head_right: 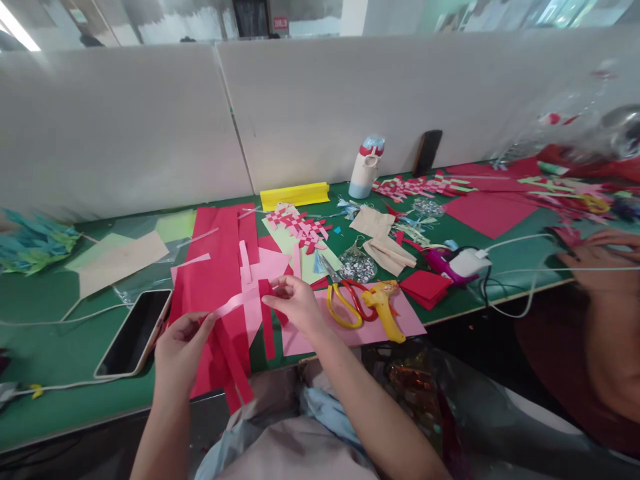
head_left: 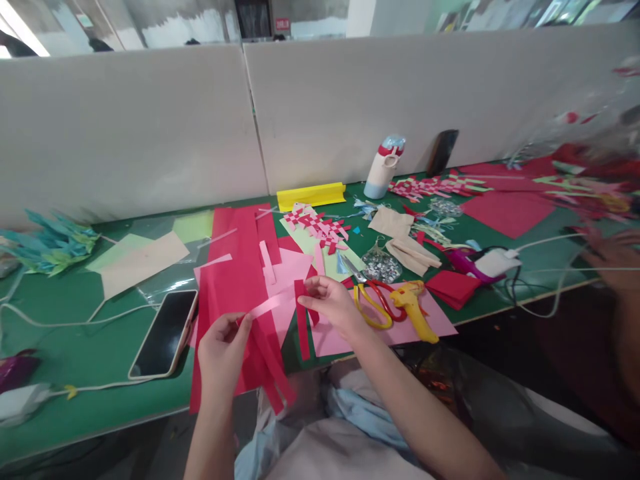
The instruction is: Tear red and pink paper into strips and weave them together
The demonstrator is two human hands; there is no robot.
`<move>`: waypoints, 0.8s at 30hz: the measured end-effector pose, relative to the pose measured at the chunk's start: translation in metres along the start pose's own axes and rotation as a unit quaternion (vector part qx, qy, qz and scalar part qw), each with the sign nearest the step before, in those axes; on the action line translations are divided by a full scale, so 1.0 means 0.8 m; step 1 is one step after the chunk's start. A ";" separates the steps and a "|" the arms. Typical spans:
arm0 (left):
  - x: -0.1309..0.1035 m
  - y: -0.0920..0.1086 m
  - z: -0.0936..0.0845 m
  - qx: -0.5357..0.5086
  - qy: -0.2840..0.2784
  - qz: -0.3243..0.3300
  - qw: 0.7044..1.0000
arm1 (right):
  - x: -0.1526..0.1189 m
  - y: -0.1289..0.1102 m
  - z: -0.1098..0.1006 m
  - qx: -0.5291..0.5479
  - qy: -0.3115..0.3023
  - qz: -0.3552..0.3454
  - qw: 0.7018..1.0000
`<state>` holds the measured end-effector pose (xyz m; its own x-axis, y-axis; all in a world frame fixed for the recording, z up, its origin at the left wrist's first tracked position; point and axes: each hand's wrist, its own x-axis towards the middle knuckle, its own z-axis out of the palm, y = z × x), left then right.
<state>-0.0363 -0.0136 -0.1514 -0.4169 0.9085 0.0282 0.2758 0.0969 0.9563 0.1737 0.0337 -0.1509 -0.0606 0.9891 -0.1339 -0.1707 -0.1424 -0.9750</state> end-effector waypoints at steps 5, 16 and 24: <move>-0.001 -0.005 0.002 0.049 -0.030 -0.007 0.998 | 0.001 0.005 0.001 -0.017 0.007 -0.009 1.000; -0.003 -0.005 0.001 0.182 -0.019 0.000 0.983 | 0.003 0.007 -0.003 0.041 -0.028 0.037 0.998; 0.003 -0.010 -0.003 0.293 -0.079 0.088 0.949 | 0.015 0.033 -0.012 -0.031 -0.029 0.065 0.997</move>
<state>-0.0413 -0.0133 -0.1584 -0.1968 0.9769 0.0836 0.7831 0.1053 0.6130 0.1779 0.0422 -0.1799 -0.1349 0.9584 -0.2515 -0.0962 -0.2653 -0.9594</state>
